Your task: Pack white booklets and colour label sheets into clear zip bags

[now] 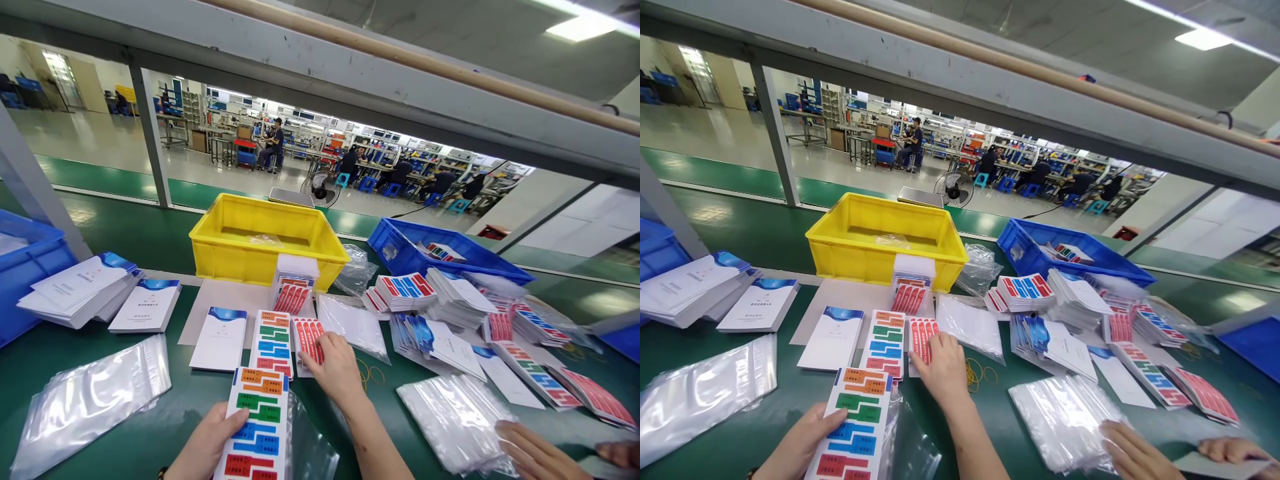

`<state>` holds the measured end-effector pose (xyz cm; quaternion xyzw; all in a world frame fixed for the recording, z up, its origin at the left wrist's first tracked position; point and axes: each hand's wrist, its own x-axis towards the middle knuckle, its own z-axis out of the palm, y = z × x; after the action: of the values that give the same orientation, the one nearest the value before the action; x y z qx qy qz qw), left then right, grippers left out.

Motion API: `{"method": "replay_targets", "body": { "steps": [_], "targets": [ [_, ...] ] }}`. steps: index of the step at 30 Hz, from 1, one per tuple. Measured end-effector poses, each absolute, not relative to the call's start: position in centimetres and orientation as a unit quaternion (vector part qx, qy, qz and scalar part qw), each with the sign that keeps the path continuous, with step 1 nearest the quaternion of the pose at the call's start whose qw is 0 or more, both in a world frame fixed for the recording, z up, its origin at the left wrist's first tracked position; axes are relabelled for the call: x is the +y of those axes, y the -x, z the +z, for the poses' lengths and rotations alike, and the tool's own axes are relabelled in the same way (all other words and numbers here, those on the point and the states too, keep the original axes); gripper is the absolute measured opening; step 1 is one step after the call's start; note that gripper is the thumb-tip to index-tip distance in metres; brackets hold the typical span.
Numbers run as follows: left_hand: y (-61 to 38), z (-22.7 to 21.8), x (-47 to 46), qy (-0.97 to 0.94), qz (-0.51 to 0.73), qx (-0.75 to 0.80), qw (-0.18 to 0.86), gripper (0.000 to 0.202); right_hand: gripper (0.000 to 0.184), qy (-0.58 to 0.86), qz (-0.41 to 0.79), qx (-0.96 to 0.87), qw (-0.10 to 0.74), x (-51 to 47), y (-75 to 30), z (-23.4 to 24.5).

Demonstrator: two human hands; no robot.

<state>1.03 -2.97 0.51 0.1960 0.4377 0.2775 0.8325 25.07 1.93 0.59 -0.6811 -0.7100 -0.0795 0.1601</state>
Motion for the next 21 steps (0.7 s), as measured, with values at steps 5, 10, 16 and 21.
{"method": "replay_targets", "body": {
  "steps": [5,10,16,21],
  "targets": [
    [-1.2,0.9,-2.9,-0.202,0.280,0.433,0.832,0.043,0.040,0.745,-0.095,-0.656,0.077,2.2,-23.6,0.9],
    [-1.3,2.0,-2.8,-0.199,0.270,0.448,0.829,0.050,0.030,0.759,-0.061,-0.648,0.028,2.0,-22.3,1.5],
    [-1.3,1.9,-2.8,-0.209,0.278,0.433,0.832,0.047,0.025,0.763,-0.054,-0.644,0.021,2.0,-22.2,1.5],
    [-1.2,1.7,-2.8,-0.208,0.284,0.435,0.829,0.048,0.024,0.766,-0.060,-0.639,0.029,2.0,-22.5,1.4]
  ]
}}
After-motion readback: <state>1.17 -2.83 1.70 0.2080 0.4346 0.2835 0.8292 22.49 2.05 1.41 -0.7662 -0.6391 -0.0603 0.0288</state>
